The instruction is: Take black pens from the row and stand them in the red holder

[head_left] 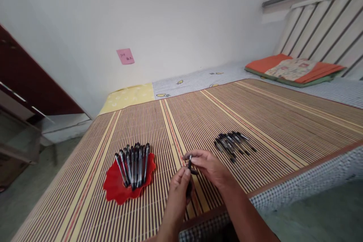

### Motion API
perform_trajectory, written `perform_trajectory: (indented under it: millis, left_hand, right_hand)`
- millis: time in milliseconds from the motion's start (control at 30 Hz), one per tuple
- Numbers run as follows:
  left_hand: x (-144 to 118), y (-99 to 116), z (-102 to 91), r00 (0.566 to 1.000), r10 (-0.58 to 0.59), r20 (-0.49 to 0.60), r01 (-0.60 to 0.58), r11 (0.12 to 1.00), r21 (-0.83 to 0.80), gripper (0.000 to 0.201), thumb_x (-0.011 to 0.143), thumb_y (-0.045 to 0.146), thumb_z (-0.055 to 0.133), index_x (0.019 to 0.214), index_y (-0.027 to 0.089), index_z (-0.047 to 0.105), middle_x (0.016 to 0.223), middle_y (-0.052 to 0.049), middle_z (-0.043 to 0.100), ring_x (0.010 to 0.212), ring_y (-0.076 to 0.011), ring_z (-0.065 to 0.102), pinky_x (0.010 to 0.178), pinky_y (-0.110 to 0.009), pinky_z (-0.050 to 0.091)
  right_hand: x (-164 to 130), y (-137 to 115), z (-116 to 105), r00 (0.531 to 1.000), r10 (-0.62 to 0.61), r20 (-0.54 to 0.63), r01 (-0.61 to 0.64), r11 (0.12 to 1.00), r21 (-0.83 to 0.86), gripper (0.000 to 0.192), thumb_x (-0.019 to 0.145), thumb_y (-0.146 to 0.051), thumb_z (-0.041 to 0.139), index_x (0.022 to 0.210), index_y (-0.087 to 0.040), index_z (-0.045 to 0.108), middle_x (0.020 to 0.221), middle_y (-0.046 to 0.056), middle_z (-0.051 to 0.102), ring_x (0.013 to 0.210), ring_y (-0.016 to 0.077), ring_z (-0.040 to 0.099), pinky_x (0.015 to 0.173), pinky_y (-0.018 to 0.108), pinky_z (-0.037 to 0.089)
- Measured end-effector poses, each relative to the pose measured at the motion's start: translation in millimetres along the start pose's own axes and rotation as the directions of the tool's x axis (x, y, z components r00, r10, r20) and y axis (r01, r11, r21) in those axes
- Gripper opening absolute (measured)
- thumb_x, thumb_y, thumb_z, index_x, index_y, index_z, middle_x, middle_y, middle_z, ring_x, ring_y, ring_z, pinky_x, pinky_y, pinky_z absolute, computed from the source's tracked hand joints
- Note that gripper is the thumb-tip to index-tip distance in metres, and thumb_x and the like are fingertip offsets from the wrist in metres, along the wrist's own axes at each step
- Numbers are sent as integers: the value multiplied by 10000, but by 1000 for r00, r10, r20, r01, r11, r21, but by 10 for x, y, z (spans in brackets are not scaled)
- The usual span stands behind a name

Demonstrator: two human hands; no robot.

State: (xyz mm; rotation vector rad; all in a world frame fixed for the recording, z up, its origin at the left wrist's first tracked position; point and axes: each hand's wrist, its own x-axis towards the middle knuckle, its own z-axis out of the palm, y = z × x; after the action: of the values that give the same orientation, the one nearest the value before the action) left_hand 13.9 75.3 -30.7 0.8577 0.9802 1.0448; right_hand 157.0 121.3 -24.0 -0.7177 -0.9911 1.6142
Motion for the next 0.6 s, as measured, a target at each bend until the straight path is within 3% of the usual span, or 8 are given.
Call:
perform_trajectory:
  millis: [200, 333, 433, 600]
  left_hand:
    - [31, 56, 12, 979, 204, -30, -195, 964, 181, 374, 845, 544, 679, 809, 173, 708, 621, 35, 456, 585, -115, 393, 550, -213, 337]
    - [35, 68, -7, 987, 150, -51, -142, 980, 138, 398, 826, 575, 684, 846, 179, 718, 579, 51, 414, 542, -109, 354, 533, -211, 332]
    - [36, 42, -28, 995, 95, -20, -93, 990, 111, 407, 834, 571, 678, 905, 172, 718, 613, 45, 441, 554, -104, 356, 539, -208, 324]
    - [43, -2, -26, 993, 122, 8, -122, 981, 152, 382, 879, 536, 642, 922, 162, 711, 643, 39, 458, 592, -108, 385, 568, -210, 338]
  right_hand:
    - [6, 12, 32, 999, -25, -41, 23, 999, -34, 193, 710, -279, 818, 859, -186, 738, 893, 31, 718, 818, 151, 638, 764, 261, 489]
    - [1, 25, 57, 1000, -9, 20, 8, 999, 47, 259, 820, -369, 737, 1019, -204, 744, 1004, 63, 732, 946, 179, 665, 908, 324, 488]
    - [5, 39, 41, 999, -31, 10, 31, 999, 42, 225, 845, -363, 710, 997, -206, 764, 992, 63, 742, 939, 178, 671, 967, 346, 468]
    - [25, 58, 6, 997, -49, -64, 45, 997, -62, 192, 768, -358, 786, 858, -191, 761, 867, 31, 721, 810, 158, 641, 809, 290, 487]
